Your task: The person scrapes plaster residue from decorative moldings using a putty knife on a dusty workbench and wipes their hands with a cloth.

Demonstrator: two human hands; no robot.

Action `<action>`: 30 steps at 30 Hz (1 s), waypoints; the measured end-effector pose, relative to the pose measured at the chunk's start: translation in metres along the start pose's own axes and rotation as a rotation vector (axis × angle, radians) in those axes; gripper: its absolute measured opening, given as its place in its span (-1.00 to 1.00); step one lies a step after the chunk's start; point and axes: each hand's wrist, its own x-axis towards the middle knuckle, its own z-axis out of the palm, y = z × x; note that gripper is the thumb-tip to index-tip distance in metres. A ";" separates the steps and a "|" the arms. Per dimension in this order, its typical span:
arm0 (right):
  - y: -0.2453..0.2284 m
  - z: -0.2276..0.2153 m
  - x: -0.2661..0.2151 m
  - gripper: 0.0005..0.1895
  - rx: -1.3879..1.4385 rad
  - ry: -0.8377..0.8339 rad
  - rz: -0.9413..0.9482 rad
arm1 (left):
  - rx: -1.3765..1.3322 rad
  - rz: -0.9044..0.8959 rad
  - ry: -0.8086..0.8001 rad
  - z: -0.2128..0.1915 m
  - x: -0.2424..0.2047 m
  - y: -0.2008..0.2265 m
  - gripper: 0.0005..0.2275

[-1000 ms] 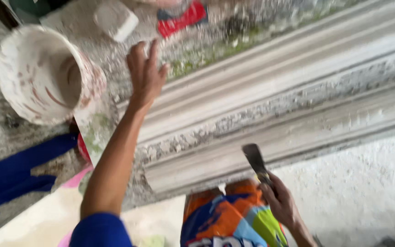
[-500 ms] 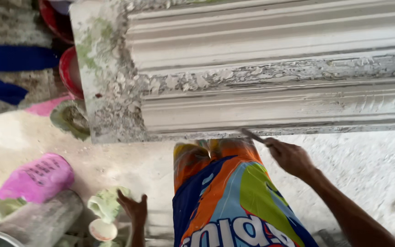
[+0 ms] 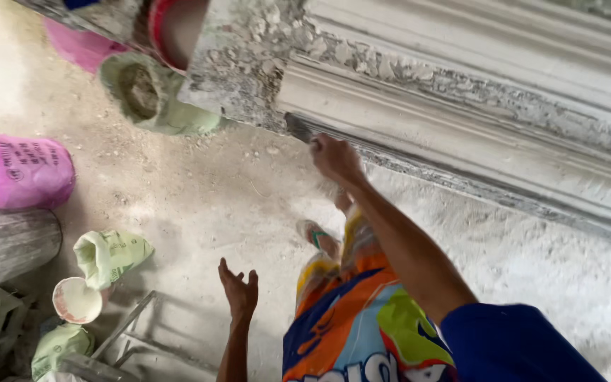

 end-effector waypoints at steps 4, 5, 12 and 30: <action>0.055 -0.012 -0.034 -0.70 0.018 0.091 -0.099 | -0.207 -0.124 0.057 -0.031 -0.051 0.013 -0.22; 0.093 -0.019 -0.051 -0.63 0.022 0.103 -0.056 | -0.179 -0.171 0.120 -0.038 -0.060 0.000 -0.24; 0.124 -0.039 -0.096 -0.63 0.012 0.148 0.177 | 0.014 -0.725 0.285 -0.019 -0.084 -0.104 -0.26; -0.001 -0.015 -0.024 -0.44 0.195 -0.114 0.070 | -0.072 -0.216 0.233 -0.017 -0.088 0.122 -0.29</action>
